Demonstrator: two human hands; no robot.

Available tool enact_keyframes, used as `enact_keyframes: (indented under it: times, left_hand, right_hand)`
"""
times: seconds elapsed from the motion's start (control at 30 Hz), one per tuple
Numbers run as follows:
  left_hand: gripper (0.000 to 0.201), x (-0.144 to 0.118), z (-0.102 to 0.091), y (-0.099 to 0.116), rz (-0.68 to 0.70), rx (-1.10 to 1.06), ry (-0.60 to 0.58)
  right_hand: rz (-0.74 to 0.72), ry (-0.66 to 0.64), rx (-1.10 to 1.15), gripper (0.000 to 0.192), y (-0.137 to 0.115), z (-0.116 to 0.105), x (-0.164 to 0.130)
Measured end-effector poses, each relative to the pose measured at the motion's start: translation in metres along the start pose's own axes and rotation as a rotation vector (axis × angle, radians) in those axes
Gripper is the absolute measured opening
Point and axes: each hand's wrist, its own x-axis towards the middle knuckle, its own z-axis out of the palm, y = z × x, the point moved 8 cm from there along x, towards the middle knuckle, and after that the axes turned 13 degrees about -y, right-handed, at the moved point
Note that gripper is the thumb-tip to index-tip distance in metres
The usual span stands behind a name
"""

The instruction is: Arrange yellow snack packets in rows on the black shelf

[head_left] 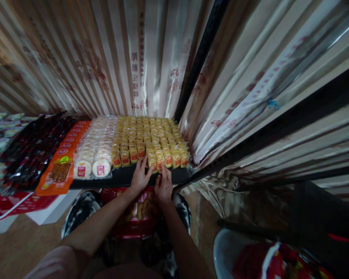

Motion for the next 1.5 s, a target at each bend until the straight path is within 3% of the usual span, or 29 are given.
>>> enact_keyframes:
  times: [0.4, 0.73, 1.3, 1.5]
  left_hand:
    - [0.053, 0.003, 0.001, -0.001, -0.02, 0.044, -0.002]
    - [0.053, -0.001, -0.003, 0.003, 0.002, 0.033, 0.036]
    - [0.049, 0.001, -0.007, 0.002, -0.02, -0.034, 0.01]
    - [0.048, -0.007, -0.019, 0.001, -0.073, -0.048, 0.012]
  right_hand:
    - [0.001, 0.031, -0.066, 0.05, -0.001, 0.005, 0.002]
    - [-0.011, 0.075, 0.081, 0.045, -0.002, -0.01, 0.001]
    - [-0.01, 0.117, 0.09, 0.036, -0.008, -0.03, -0.049]
    - [-0.038, 0.073, 0.071, 0.034, -0.015, -0.017, -0.063]
